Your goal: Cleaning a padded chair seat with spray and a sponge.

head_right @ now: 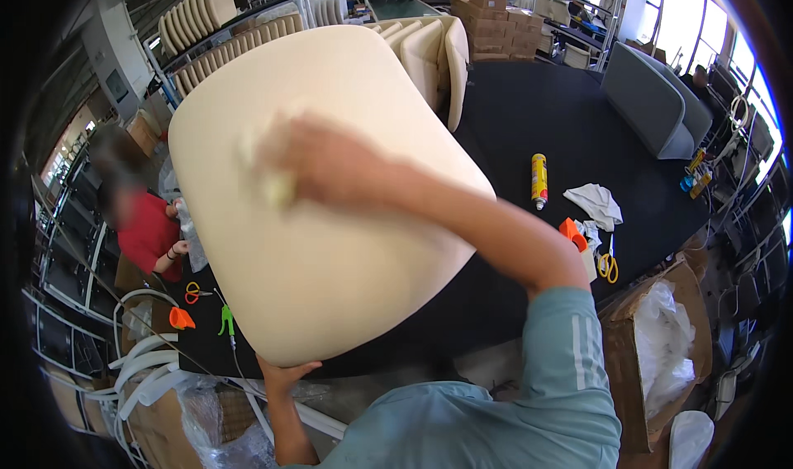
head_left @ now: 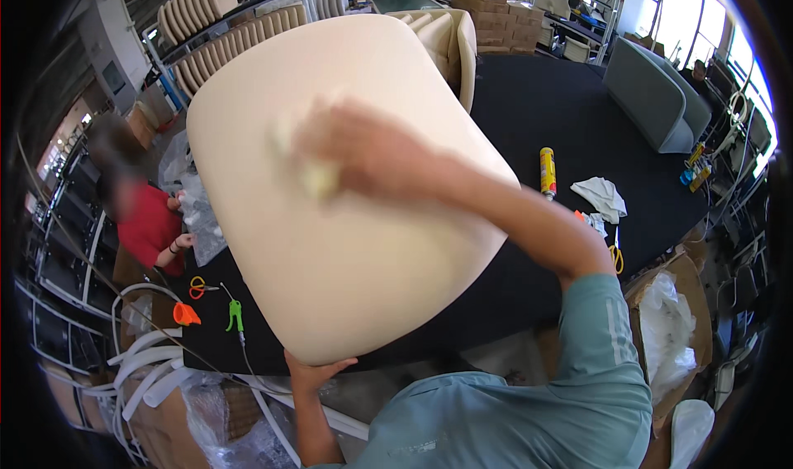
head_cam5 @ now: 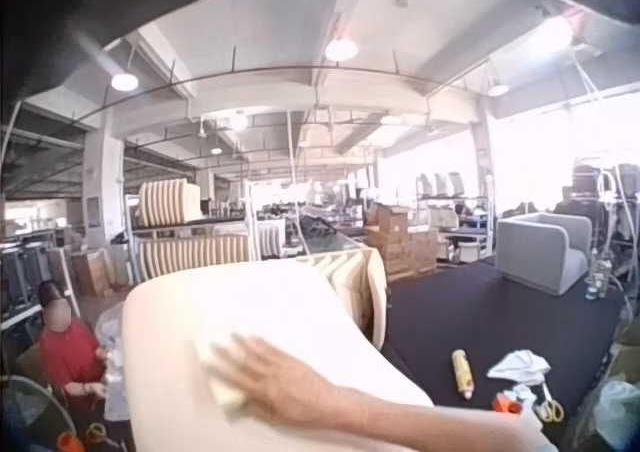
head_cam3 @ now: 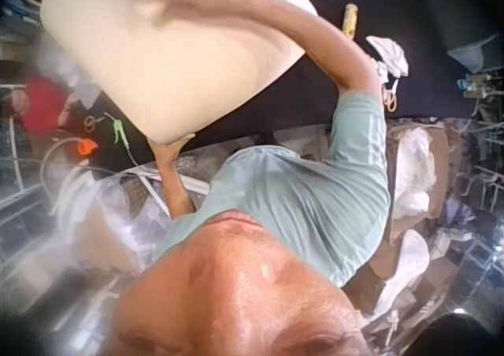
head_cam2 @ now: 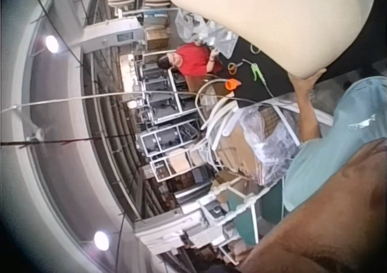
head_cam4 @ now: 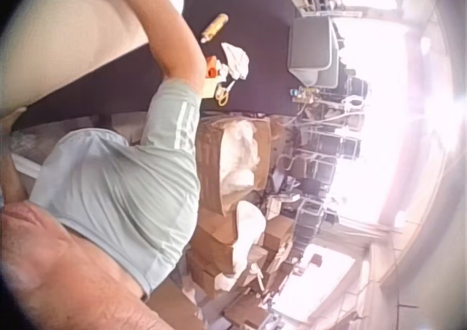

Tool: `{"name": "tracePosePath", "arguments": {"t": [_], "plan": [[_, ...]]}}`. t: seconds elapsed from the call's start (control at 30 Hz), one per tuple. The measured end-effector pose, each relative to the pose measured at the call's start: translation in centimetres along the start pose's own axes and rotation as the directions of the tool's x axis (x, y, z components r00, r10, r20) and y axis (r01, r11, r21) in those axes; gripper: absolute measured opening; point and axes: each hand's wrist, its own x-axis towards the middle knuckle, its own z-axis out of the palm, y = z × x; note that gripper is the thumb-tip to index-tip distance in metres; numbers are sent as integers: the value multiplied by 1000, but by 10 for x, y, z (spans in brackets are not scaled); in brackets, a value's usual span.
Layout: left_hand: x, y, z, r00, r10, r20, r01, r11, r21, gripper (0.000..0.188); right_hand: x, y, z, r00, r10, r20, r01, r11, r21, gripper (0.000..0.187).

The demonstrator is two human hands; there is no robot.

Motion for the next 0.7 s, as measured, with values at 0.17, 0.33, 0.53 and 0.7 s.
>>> {"name": "tracePosePath", "arguments": {"t": [0.17,0.33,0.53,0.7], "plan": [[-3,-13,0,996,64,65,-68,996,51,60,-44,175,-24,751,546,-372,-487,838,248,55],[3,-9,-6,999,12,-34,-10,998,61,64,-108,121,-39,587,808,-50,-725,551,413,49],[33,-7,-11,997,61,-57,-60,998,13,62,-246,15,-49,213,955,204,-804,52,593,46],[43,-11,-13,994,102,-27,-101,995,19,74,-212,-103,28,65,925,-373,-676,316,666,56]]}}
